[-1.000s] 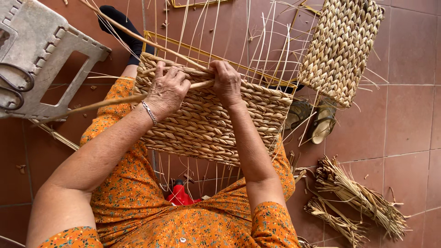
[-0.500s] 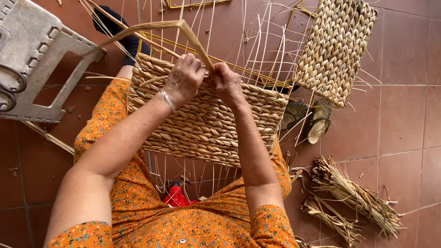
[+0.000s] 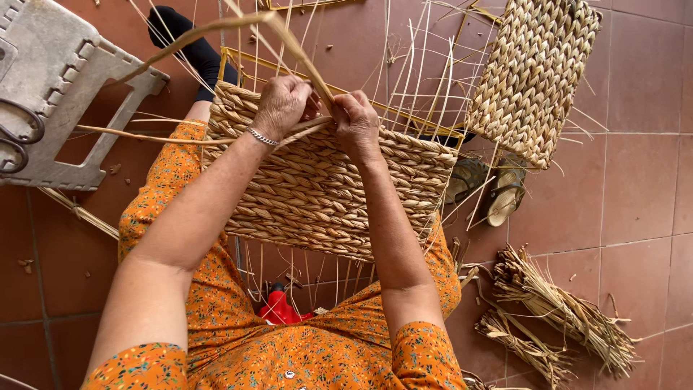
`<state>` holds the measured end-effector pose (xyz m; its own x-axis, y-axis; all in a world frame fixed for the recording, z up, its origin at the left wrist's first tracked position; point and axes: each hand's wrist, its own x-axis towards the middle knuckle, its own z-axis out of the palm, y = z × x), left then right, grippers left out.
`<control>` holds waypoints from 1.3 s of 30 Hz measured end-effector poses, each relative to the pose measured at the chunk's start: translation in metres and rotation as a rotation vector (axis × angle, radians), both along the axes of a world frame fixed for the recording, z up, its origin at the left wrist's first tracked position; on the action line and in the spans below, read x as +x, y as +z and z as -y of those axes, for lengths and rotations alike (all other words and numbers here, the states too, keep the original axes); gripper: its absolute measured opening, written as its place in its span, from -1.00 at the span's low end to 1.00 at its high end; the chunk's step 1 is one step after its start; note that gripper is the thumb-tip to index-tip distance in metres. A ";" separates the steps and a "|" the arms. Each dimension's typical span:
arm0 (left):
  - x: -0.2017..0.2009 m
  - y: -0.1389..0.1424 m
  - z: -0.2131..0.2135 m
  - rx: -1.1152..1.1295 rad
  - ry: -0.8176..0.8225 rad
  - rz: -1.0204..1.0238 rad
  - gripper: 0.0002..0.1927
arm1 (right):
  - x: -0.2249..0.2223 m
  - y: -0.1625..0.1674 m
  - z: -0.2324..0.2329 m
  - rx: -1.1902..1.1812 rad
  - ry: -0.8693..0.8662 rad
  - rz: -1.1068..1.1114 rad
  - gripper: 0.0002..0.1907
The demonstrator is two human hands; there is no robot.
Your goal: The person sits on the floor weaving a water hyacinth basket around a bamboo frame. They trim excess strands with scissors, fold and tuck woven strips over the frame edge, and weave thin sticks into the basket wall, working the basket on their lap.
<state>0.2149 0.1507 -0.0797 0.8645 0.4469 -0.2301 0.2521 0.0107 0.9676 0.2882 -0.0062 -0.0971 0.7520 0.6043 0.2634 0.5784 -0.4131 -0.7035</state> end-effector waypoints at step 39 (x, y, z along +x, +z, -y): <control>-0.061 -0.020 -0.022 0.816 -0.479 -0.407 -0.80 | -0.003 0.000 -0.021 -0.099 0.155 0.102 -0.88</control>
